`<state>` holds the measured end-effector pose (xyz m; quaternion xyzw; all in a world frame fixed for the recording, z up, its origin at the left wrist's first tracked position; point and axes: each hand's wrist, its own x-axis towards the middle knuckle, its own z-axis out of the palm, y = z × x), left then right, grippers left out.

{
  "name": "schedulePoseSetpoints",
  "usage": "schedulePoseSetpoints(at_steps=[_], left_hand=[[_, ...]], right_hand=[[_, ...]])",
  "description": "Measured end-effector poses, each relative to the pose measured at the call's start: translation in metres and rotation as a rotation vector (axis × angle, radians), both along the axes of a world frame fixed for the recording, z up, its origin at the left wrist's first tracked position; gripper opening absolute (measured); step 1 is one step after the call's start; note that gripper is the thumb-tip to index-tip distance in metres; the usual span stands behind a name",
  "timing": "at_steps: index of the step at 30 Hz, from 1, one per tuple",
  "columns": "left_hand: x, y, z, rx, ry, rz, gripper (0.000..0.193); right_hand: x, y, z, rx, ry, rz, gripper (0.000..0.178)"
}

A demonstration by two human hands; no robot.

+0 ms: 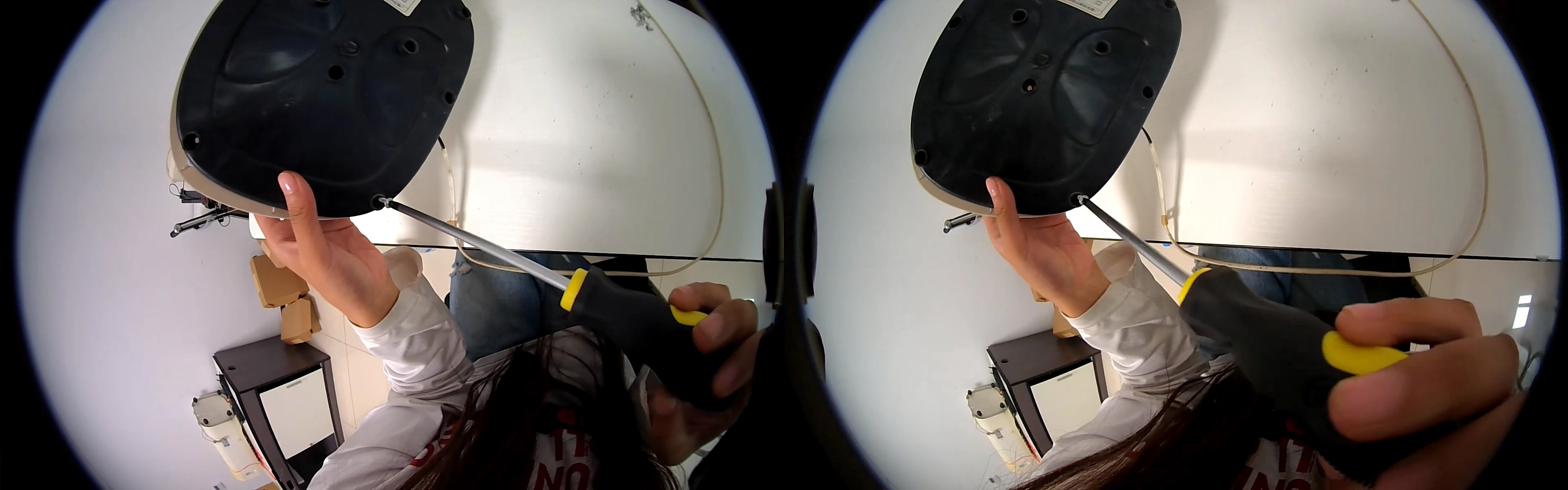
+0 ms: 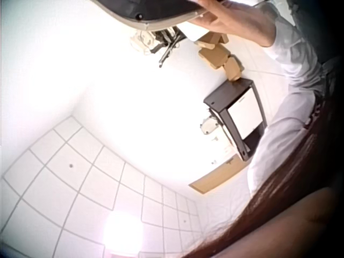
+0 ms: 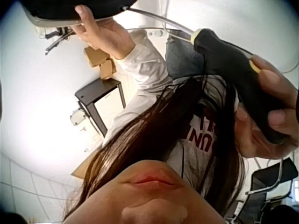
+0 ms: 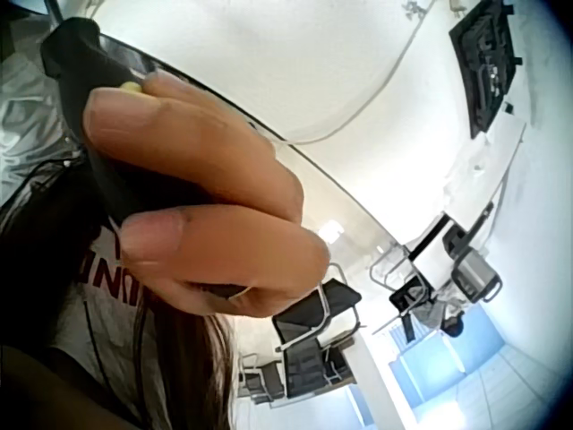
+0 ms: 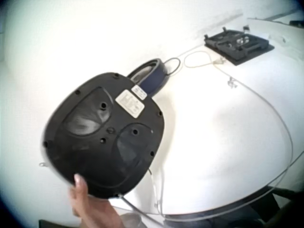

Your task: The person uses a screwdriver to remove screws from the base of a small appliance, then separates the base from the main body. The person repeats this process on a second similar appliance, removing screws and detaching the base.

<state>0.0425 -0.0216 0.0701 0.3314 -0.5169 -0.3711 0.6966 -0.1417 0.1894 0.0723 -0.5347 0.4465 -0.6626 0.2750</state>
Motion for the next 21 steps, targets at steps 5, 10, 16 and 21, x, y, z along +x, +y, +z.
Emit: schedulePoseSetpoints(at_steps=[5, 10, 16, 21], left_hand=[[-0.001, 0.007, -0.005, -0.018, 0.015, 0.007, 0.034], [-0.020, 0.019, -0.024, -0.030, 0.010, 0.014, 0.038], [-0.029, 0.022, -0.052, -0.041, -0.083, 0.063, 0.042], [-0.024, 0.016, -0.046, 0.000, -0.099, 0.077, 0.045]], right_hand=[[-0.009, 0.001, -0.010, -0.077, -0.068, 0.009, 0.050], [-0.037, 0.038, -0.024, -0.060, -0.241, -0.501, 0.044], [-0.087, 0.039, -0.042, -0.022, -0.311, -0.978, 0.036], [-0.089, 0.027, -0.035, -0.030, -0.337, -1.015, 0.034]])
